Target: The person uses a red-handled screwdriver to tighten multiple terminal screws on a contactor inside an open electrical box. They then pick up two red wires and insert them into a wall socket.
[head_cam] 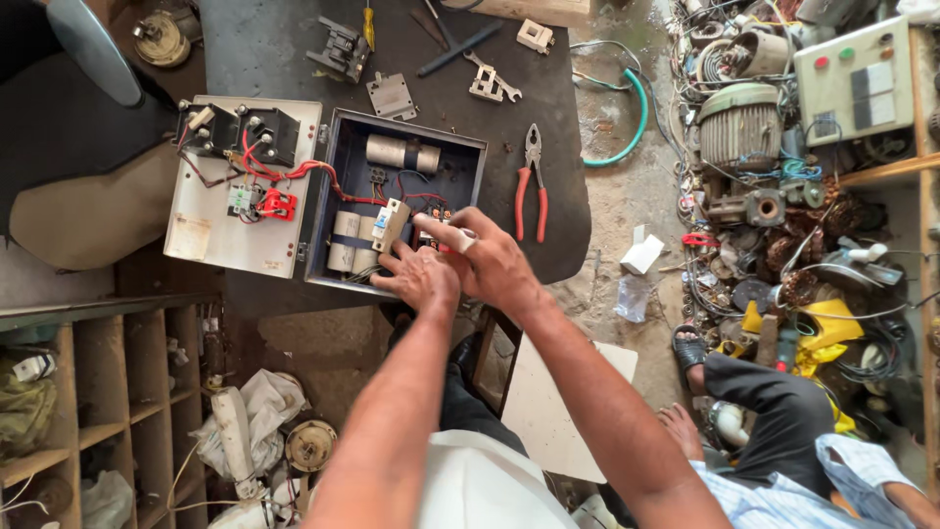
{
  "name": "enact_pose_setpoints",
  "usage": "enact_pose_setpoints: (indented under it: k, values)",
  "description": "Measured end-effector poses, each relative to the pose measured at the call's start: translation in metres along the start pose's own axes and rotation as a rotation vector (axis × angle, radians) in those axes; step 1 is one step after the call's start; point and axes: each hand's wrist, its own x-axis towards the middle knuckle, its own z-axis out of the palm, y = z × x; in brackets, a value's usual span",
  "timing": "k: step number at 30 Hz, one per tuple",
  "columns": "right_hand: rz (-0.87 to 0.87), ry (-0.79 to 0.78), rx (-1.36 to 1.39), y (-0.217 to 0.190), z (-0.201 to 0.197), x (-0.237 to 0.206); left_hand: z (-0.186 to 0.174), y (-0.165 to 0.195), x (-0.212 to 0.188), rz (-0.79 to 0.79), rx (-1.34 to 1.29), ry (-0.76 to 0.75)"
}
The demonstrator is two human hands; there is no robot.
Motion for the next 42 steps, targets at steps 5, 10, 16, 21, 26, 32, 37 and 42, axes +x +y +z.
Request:
enact_pose_setpoints:
  k: [5,10,16,21,26,32,37,42]
  values:
    - [-0.065,-0.06,0.034,0.007,-0.014,0.004,-0.01,-0.044,-0.001,0.397,0.01,-0.043]
    - [0.026,0.03,0.003,0.013,-0.007,-0.007,-0.013,-0.085,-0.01,0.875,-0.06,0.218]
    - [0.015,0.057,-0.092,0.001,0.004,-0.013,-0.034,-0.099,0.016,0.956,-0.421,0.079]
    - [0.175,0.213,-0.157,-0.004,0.015,-0.024,-0.044,-0.101,0.025,1.029,-0.305,-0.107]
    - [0.215,0.185,-0.254,-0.003,0.038,-0.031,-0.042,-0.086,0.031,0.961,-0.092,-0.302]
    - [0.288,0.29,-0.383,-0.005,0.071,-0.045,-0.026,-0.073,0.026,0.869,0.106,-0.282]
    - [0.367,0.411,-0.344,-0.003,0.091,-0.058,-0.023,-0.066,0.033,0.842,0.102,-0.367]
    - [0.469,0.378,-0.211,0.002,0.082,-0.076,-0.026,-0.068,0.042,0.754,-0.105,-0.576]
